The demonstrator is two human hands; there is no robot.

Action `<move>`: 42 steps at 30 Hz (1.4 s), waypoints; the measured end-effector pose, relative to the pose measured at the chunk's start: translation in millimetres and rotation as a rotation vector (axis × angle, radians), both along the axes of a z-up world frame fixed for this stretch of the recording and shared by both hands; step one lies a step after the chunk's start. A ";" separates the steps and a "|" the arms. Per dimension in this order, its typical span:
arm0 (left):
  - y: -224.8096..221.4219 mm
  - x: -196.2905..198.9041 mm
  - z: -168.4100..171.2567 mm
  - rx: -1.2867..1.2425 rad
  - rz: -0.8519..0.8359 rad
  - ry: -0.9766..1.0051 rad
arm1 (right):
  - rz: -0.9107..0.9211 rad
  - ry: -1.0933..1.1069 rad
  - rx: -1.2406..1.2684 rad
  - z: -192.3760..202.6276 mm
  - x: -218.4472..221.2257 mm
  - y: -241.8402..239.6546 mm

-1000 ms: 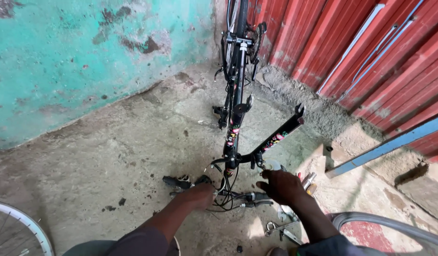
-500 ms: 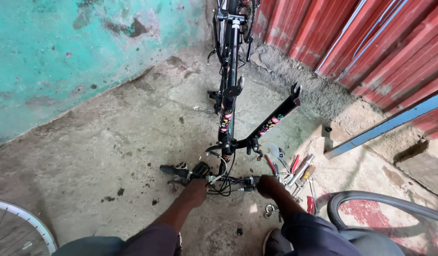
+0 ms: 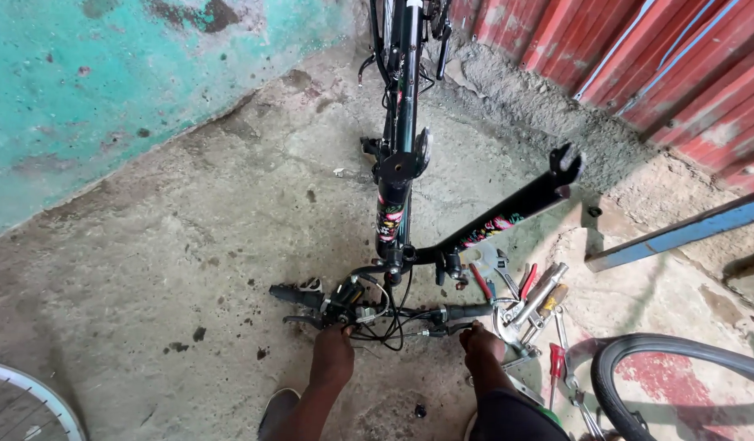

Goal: The person is attempting to mount a tire onto a bicycle wheel rim and then install the wheel onto the bicycle frame.

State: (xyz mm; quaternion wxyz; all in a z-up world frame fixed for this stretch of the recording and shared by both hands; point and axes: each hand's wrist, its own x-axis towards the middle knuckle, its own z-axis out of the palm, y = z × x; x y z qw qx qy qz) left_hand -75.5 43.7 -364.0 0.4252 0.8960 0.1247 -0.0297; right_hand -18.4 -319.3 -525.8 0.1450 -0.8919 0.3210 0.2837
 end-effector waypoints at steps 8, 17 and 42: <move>0.5 -3.2 4.1 -0.018 0.047 0.045 | -0.226 0.064 0.153 -4.9 23.2 -3.8; -1.8 -1.1 7.5 -0.037 0.066 0.049 | -0.289 -0.048 0.112 0.6 24.2 -0.1; -2.5 -5.1 -7.7 0.046 0.022 0.063 | -0.745 -0.639 0.242 -7.2 6.3 16.6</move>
